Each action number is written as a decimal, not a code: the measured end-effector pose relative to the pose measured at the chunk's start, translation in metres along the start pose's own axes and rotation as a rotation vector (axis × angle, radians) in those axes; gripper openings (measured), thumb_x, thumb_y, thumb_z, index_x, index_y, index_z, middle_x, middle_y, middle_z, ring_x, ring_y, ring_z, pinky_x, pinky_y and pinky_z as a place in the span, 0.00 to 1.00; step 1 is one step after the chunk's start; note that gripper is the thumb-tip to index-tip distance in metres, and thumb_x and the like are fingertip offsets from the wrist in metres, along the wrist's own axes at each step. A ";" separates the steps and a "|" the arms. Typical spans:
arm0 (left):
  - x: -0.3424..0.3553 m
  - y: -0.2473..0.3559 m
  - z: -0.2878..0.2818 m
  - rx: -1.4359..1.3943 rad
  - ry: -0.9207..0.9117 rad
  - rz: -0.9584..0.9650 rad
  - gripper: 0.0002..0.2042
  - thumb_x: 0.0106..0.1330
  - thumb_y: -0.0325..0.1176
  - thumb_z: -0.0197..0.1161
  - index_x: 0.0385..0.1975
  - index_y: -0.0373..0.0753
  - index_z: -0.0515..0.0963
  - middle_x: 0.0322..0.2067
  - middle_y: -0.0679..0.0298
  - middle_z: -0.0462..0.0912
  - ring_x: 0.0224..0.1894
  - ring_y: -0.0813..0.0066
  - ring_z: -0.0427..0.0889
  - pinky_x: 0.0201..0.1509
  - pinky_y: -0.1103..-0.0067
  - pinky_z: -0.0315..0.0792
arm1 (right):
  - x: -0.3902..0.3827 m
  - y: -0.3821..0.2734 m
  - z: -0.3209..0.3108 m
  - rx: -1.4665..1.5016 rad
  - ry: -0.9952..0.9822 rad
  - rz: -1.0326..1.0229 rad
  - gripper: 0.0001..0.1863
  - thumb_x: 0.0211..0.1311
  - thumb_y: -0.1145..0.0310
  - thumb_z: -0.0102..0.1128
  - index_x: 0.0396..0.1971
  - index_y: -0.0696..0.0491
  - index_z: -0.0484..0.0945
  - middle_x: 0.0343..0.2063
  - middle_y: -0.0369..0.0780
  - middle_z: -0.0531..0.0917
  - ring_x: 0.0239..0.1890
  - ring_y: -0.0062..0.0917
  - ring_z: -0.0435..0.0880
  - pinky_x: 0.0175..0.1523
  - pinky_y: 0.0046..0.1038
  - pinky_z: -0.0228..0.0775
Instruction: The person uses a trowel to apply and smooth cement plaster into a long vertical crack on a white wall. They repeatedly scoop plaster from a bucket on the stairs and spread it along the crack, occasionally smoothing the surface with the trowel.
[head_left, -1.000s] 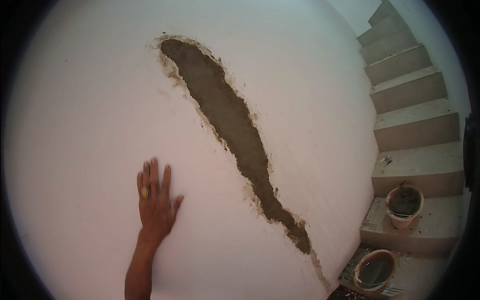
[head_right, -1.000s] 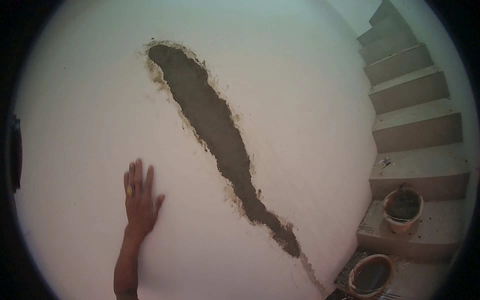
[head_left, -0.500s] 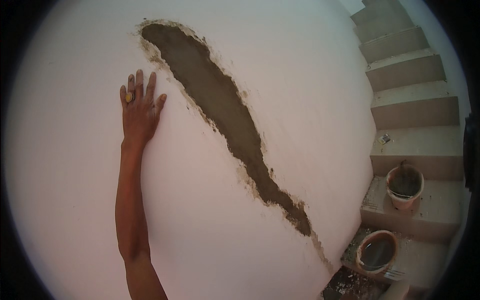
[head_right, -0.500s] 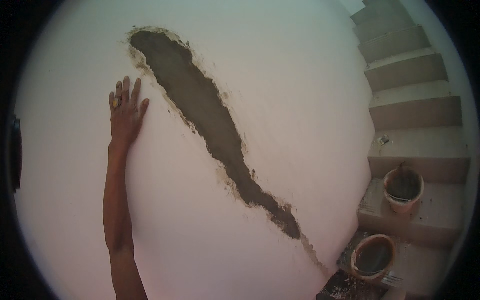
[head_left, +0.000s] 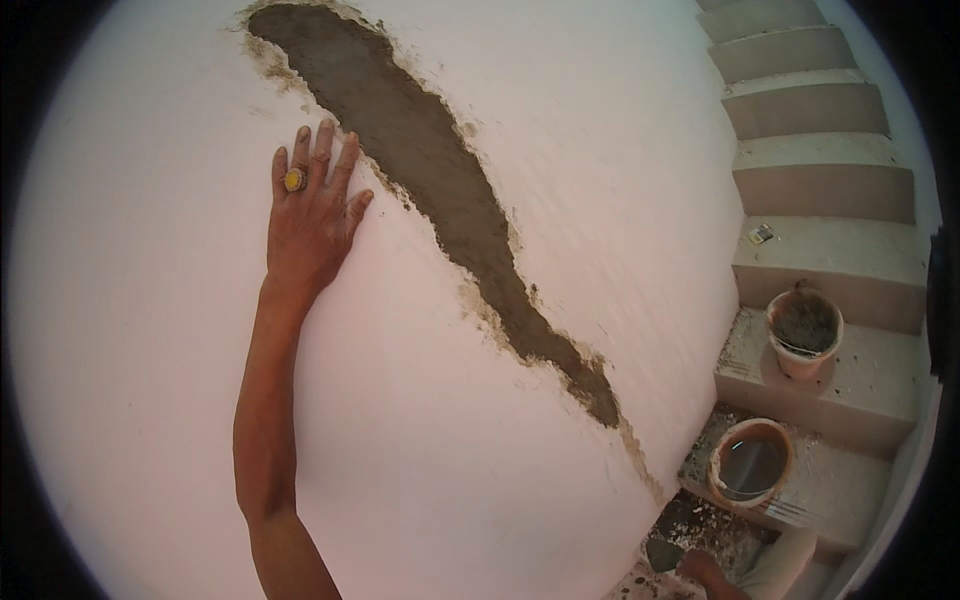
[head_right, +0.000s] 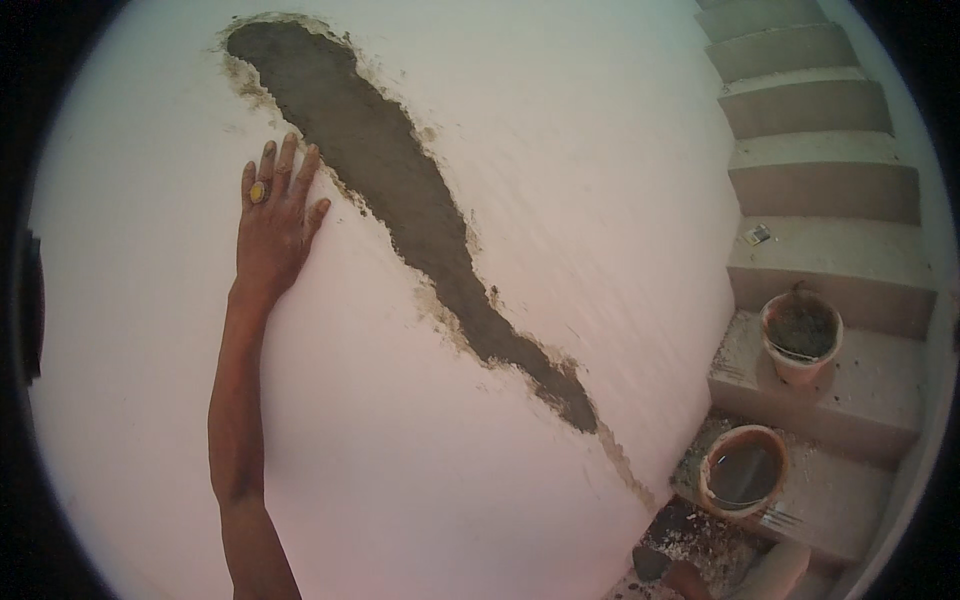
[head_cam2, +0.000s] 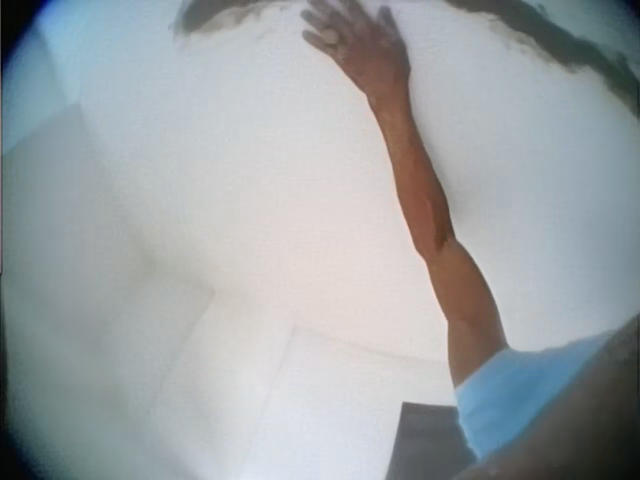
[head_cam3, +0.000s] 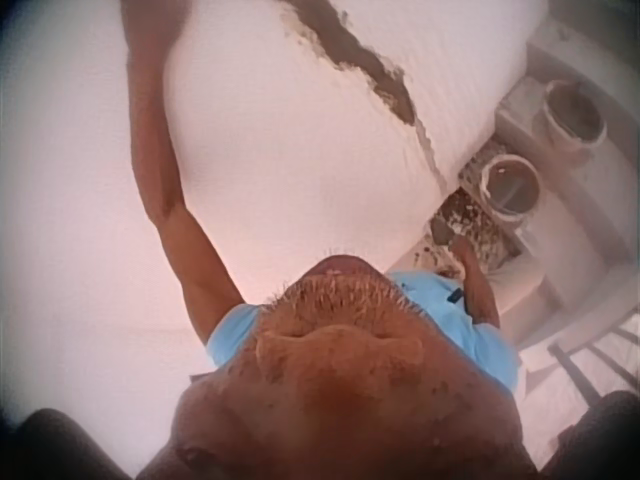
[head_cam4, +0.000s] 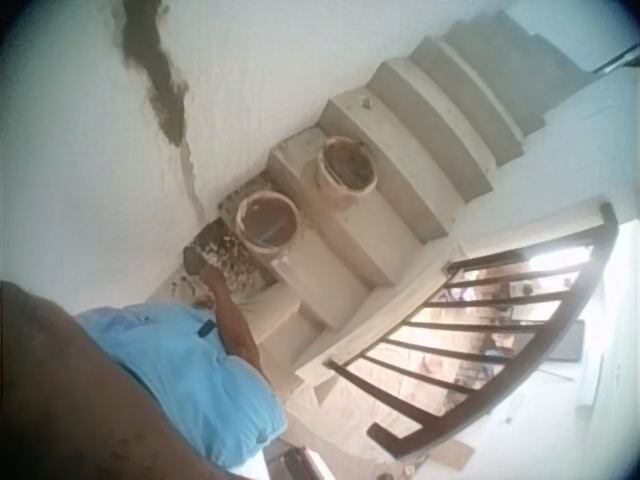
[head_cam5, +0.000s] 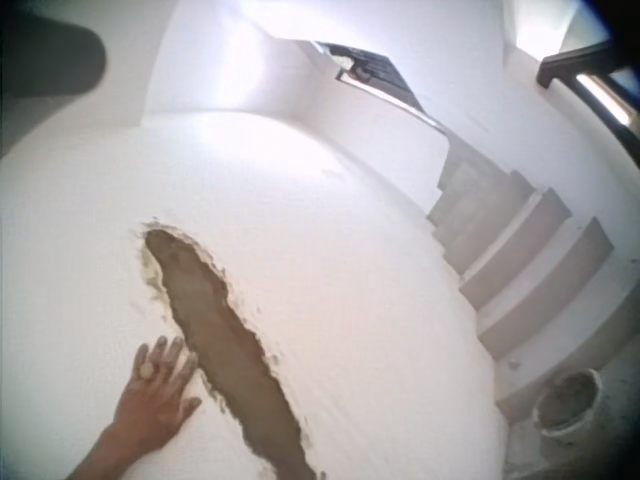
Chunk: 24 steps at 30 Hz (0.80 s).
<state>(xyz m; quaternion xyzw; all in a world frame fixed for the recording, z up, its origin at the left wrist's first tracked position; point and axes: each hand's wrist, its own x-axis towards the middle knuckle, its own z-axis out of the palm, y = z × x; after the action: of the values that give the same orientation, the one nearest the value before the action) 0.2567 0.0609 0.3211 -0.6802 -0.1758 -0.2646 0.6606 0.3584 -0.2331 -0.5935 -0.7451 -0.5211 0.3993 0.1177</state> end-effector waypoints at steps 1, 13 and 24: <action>-0.006 0.006 -0.001 -0.014 -0.028 0.016 0.30 0.75 0.49 0.50 0.75 0.51 0.54 0.76 0.62 0.50 0.77 0.59 0.50 0.80 0.60 0.42 | -0.006 -0.006 -0.005 0.037 -0.039 0.055 0.25 0.54 0.52 0.64 0.39 0.61 0.83 0.39 0.50 0.85 0.43 0.43 0.85 0.48 0.42 0.75; -0.014 0.010 0.000 0.033 -0.006 0.106 0.30 0.73 0.48 0.53 0.72 0.46 0.58 0.74 0.63 0.56 0.75 0.61 0.53 0.79 0.60 0.45 | -0.049 -0.062 -0.043 0.198 -0.047 0.187 0.23 0.49 0.54 0.67 0.35 0.61 0.84 0.31 0.49 0.86 0.32 0.39 0.87 0.42 0.42 0.77; -0.009 -0.014 0.028 0.328 0.106 0.217 0.25 0.75 0.46 0.51 0.71 0.54 0.60 0.72 0.71 0.61 0.74 0.71 0.59 0.78 0.67 0.54 | -0.090 -0.098 -0.090 0.261 0.015 0.143 0.15 0.46 0.70 0.64 0.34 0.64 0.83 0.27 0.52 0.85 0.24 0.37 0.85 0.30 0.37 0.76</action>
<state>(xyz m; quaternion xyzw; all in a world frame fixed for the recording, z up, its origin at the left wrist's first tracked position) 0.2444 0.0908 0.3275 -0.5636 -0.1072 -0.1955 0.7954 0.3439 -0.2477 -0.4343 -0.7615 -0.4096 0.4655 0.1888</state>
